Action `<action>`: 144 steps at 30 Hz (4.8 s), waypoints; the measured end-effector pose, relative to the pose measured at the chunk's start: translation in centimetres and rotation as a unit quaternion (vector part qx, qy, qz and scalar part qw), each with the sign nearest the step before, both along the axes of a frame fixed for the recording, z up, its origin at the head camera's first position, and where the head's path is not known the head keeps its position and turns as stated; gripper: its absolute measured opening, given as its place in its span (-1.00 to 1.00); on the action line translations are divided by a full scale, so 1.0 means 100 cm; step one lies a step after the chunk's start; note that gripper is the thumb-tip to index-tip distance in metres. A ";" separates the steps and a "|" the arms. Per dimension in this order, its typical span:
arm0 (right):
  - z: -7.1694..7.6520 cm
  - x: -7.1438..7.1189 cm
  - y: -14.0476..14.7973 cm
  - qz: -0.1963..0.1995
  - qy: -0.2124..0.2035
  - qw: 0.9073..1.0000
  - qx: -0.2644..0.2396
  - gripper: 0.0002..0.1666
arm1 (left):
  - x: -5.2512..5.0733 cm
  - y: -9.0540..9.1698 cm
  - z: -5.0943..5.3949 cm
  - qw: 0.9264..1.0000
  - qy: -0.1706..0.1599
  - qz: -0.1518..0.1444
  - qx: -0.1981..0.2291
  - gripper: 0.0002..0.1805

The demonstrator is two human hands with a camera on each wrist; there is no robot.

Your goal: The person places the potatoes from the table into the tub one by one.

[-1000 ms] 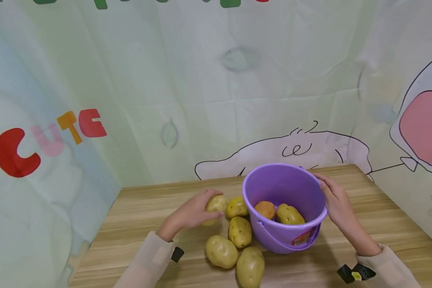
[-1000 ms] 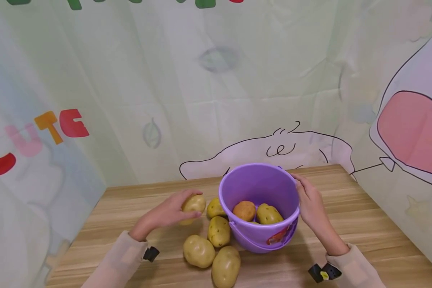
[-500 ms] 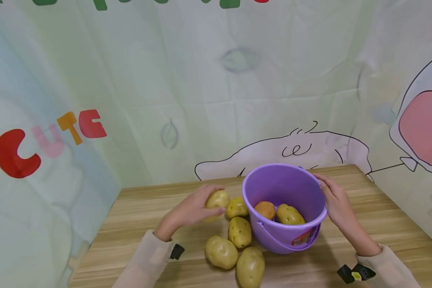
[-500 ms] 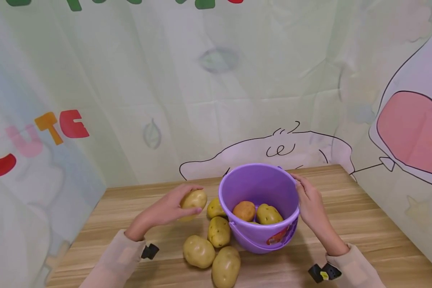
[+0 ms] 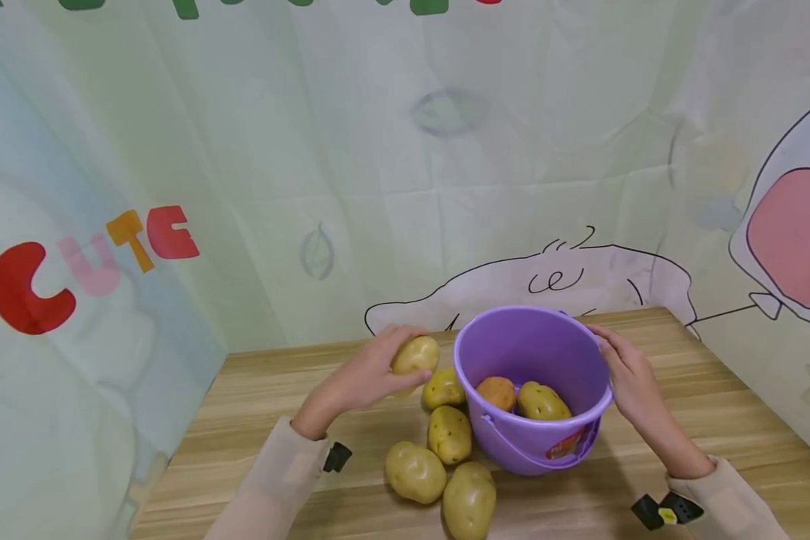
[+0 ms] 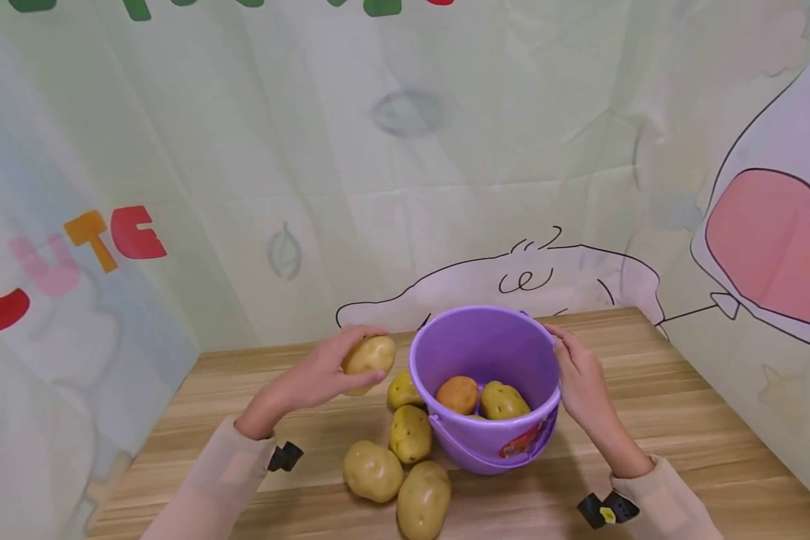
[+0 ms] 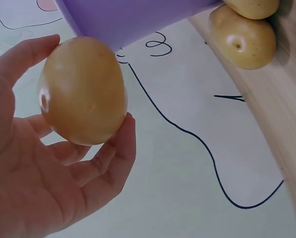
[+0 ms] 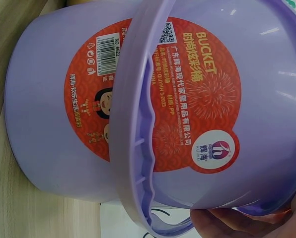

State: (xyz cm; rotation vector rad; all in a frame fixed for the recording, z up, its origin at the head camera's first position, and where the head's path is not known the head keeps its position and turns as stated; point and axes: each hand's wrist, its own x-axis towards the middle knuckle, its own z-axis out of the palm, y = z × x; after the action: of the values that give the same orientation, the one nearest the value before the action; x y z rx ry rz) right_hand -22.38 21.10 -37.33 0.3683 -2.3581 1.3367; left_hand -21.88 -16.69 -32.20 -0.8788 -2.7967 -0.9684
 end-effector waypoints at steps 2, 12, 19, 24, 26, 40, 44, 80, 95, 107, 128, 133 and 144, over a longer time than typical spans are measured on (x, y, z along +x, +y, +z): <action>0.000 0.000 0.000 -0.001 -0.002 1.000 0.001 -0.52 | -0.002 0.004 0.005 1.000 0.002 -0.004 0.000 -0.35; 0.001 0.000 0.000 -0.004 -0.010 1.000 0.006 -0.51 | -0.006 0.025 0.026 1.000 0.025 -0.008 -0.011 -0.32; 0.002 0.000 0.000 0.004 -0.012 1.000 -0.001 -0.50 | -0.007 0.035 0.034 0.999 0.032 -0.013 -0.008 -0.33; 0.001 -0.001 0.000 0.005 -0.011 1.000 -0.001 -0.51 | -0.007 0.040 0.038 0.999 0.041 -0.015 -0.007 -0.33; 0.000 -0.001 0.000 0.004 -0.010 1.000 -0.001 -0.51 | -0.007 0.042 0.039 0.999 0.041 -0.018 -0.007 -0.33; 0.000 -0.001 0.001 0.003 -0.001 1.000 -0.011 -0.53 | -0.009 0.060 0.044 0.997 0.061 -0.034 -0.045 -0.32; 0.000 -0.001 0.000 0.002 0.001 1.000 -0.007 -0.52 | -0.009 0.068 0.043 0.995 0.068 -0.043 -0.056 -0.31; -0.002 -0.002 0.000 0.006 -0.005 1.000 -0.013 -0.52 | -0.009 0.110 0.028 0.986 0.080 -0.105 -0.106 -0.29; 0.001 0.000 0.000 -0.003 -0.013 1.000 -0.008 -0.51 | -0.014 0.122 0.020 0.977 0.095 -0.128 -0.139 -0.29; 0.000 -0.001 0.001 -0.002 -0.001 1.000 -0.009 -0.52 | -0.013 0.123 0.017 0.979 0.089 -0.124 -0.138 -0.36; -0.001 -0.002 0.002 -0.002 -0.003 1.000 -0.011 -0.53 | -0.011 0.099 0.020 0.987 0.096 -0.086 -0.099 -0.47; -0.001 -0.002 0.002 0.001 -0.003 1.000 -0.012 -0.53 | -0.010 0.093 0.021 0.990 0.092 -0.069 -0.085 -0.49; 0.000 -0.001 0.002 0.000 -0.012 1.000 -0.010 -0.51 | -0.014 0.077 0.016 0.989 0.141 -0.040 0.009 -0.59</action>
State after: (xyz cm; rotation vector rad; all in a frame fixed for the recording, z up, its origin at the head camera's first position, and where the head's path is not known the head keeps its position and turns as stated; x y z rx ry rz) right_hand -22.46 21.33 -37.31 0.3472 -2.3633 1.3700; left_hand -23.26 -8.94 -30.56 -1.0410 -2.5300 -0.8047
